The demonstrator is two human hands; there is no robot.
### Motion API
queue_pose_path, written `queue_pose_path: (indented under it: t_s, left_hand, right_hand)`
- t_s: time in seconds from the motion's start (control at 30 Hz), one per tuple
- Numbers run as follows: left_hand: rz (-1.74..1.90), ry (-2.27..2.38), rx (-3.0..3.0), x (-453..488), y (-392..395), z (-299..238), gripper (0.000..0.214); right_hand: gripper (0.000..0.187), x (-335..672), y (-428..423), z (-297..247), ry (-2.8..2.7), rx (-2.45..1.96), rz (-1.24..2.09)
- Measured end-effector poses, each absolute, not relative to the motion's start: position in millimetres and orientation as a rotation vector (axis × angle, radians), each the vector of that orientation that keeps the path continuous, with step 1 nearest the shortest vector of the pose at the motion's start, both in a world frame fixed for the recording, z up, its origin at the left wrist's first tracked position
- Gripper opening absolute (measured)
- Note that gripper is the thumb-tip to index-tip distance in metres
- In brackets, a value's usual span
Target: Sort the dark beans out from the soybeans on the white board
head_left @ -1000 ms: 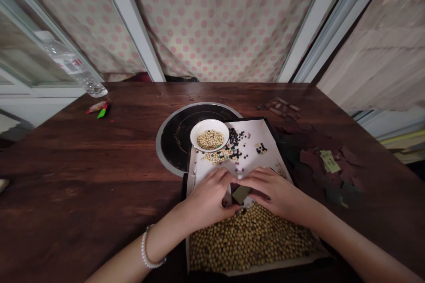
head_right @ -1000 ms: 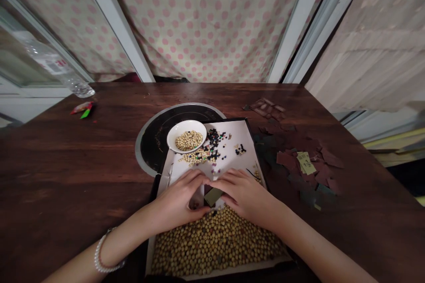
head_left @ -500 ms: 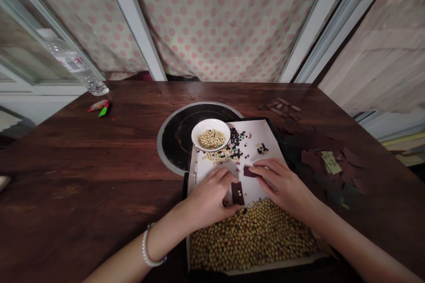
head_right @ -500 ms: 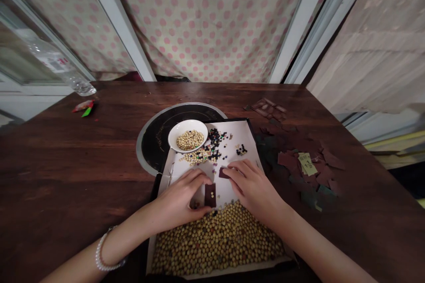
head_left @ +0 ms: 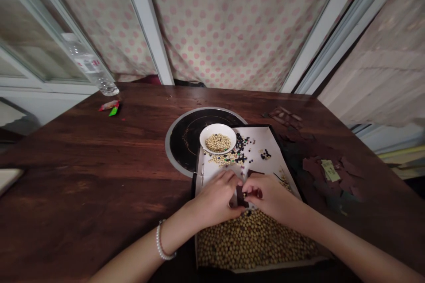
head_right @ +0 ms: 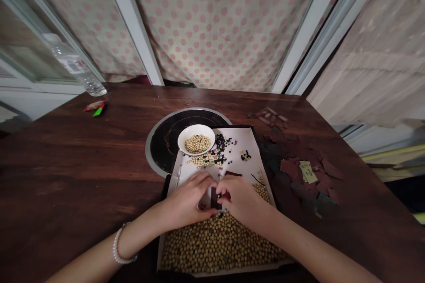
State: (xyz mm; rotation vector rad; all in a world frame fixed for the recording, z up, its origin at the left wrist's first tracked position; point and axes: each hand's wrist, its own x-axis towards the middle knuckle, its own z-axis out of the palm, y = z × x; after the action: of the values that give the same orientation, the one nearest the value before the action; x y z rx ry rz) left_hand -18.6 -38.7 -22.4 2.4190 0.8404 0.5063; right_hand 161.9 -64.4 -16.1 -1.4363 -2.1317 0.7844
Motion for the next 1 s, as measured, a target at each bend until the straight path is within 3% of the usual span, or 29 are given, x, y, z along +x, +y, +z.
queue_pose_path:
  t_s: [0.5,1.0]
  left_hand:
    - [0.527,0.847,2.572,-17.6,-41.6,-32.2,0.035]
    - [0.457,0.891,2.553,-20.2,-43.6,-32.2,0.039]
  right_hand:
    - [0.014,158.5,-66.4,-24.7,-2.409,-1.413,0.756]
    - [0.022,162.0,-64.4,-26.1,-2.407,-1.277,0.815]
